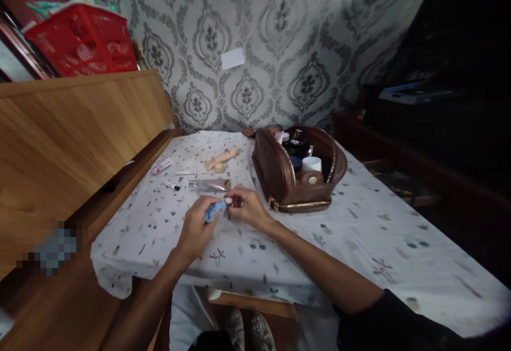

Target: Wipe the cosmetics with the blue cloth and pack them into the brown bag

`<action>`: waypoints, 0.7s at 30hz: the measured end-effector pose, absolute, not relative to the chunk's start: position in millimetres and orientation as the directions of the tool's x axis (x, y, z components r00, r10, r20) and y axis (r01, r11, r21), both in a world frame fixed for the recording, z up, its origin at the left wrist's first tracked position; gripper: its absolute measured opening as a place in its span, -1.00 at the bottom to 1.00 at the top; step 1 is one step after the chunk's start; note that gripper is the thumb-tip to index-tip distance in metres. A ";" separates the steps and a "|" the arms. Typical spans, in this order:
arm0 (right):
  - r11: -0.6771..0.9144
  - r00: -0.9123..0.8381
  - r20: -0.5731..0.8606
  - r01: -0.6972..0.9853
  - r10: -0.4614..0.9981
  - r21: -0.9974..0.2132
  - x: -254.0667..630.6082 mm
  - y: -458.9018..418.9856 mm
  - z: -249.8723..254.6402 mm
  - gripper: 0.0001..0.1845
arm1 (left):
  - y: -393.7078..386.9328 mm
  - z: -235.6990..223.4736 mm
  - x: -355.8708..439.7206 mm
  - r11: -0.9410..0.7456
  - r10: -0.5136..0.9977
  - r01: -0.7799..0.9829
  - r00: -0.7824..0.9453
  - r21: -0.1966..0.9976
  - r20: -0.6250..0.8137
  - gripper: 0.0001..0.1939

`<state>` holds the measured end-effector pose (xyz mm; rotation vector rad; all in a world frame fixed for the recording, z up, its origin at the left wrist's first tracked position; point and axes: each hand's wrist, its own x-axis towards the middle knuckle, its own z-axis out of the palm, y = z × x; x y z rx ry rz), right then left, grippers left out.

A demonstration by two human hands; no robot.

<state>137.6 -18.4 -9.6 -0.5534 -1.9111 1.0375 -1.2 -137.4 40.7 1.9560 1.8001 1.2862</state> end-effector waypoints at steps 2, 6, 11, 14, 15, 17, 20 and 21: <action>0.615 -0.557 0.513 -0.005 0.653 -0.788 140.2 -21.6 -5.4 -0.75 | -133.9 45.7 6.9 -0.293 0.881 0.751 -0.028 0.592 0.471 -0.85; 0.635 -0.555 0.536 -0.020 0.635 -0.773 152.1 -25.6 7.2 -0.75 | -122.9 56.9 9.6 -0.301 0.882 0.753 -0.014 0.586 0.472 -0.83; 0.627 -0.460 0.574 -0.046 0.678 -0.778 193.8 -37.1 31.2 -0.83 | -93.3 86.8 19.5 -0.321 0.865 0.787 0.018 0.527 0.501 -0.78; 0.607 -0.408 0.581 -0.080 0.704 -0.791 233.4 -45.8 49.6 -0.82 | -62.5 110.2 39.0 -0.439 0.820 0.798 0.167 0.413 0.548 -0.78; 0.604 -0.382 0.587 -0.087 0.714 -0.792 248.0 -47.4 56.7 -0.80 | -49.7 118.5 46.8 -0.479 0.798 0.803 0.230 0.355 0.556 -0.78; 0.603 -0.302 0.596 -0.083 0.744 -0.794 277.7 -47.2 72.0 -0.77 | -21.3 135.5 63.1 -0.518 0.767 0.829 0.342 0.209 0.544 -0.77; 0.576 -0.171 0.575 -0.051 0.800 -0.816 319.0 -37.5 94.9 -0.75 | 24.6 158.3 85.6 -0.522 0.748 0.852 0.476 -0.032 0.463 -0.67; 0.569 -0.107 0.569 -0.034 0.816 -0.822 330.8 -32.0 101.5 -0.75 | 39.7 164.1 91.6 -0.504 0.756 0.859 0.490 -0.092 0.434 -0.61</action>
